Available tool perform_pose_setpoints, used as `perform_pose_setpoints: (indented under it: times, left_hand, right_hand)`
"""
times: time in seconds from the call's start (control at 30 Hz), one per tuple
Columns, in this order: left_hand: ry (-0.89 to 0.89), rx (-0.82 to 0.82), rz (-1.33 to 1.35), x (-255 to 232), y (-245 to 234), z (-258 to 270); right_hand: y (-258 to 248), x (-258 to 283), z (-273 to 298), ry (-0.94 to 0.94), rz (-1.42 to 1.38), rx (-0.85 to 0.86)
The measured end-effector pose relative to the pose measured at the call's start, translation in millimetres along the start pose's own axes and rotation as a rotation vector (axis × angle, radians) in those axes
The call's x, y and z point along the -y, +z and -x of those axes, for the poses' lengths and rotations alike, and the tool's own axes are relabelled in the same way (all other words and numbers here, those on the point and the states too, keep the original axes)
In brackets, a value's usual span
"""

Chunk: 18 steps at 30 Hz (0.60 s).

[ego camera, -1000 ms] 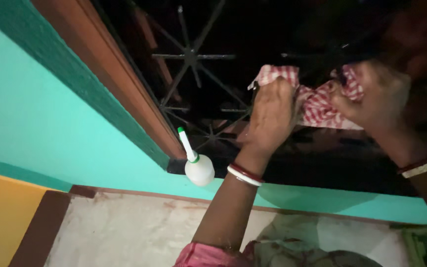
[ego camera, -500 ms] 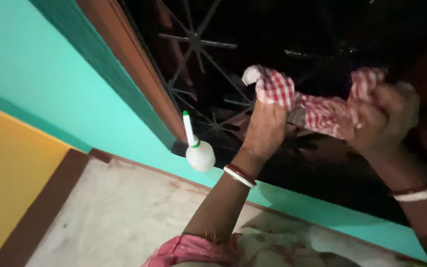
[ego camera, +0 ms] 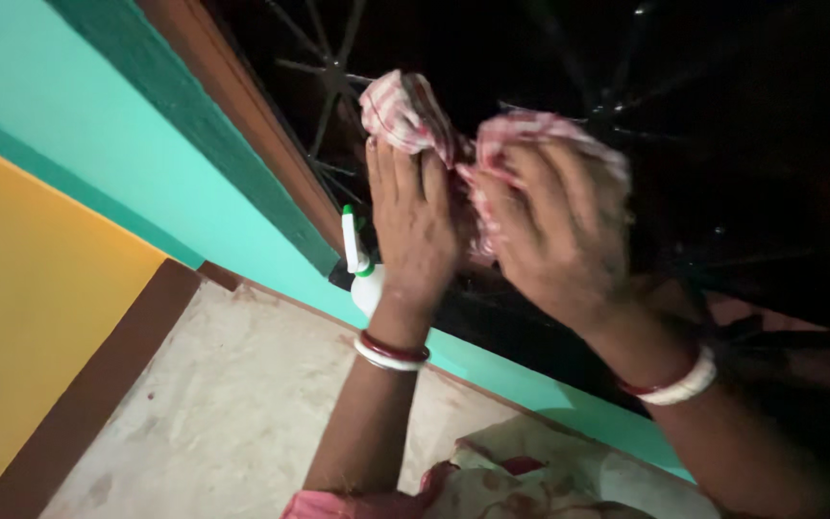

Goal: The person wipes a black metal window grille with a red-and-white checkered cloth. They methodically clean the bars and decorative star-shaped elements, moving the cloth over different sections of the grille. A white spray bottle is visible on the windowsill nearby.

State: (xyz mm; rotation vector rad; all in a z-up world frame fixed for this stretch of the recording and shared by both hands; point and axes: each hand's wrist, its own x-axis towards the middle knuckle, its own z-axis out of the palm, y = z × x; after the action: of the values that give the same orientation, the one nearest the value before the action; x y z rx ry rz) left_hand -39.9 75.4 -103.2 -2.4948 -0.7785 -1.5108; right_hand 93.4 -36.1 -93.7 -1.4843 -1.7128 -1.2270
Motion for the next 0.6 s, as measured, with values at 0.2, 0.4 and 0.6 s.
perform_pose_setpoints:
  times: [0.2,0.4,0.6]
  left_hand:
    - [0.047,0.112,0.029,16,0,18]
    - [0.039,0.138,0.159,2,-17,39]
    - [-0.178,0.215,0.408,-46,-23,66]
  right_hand:
    - [19,16,-9,-0.029,-0.09,0.02]
    - [14,20,15,0.028,-0.392,0.016]
    - [-39,16,63,0.345,-0.399,0.036]
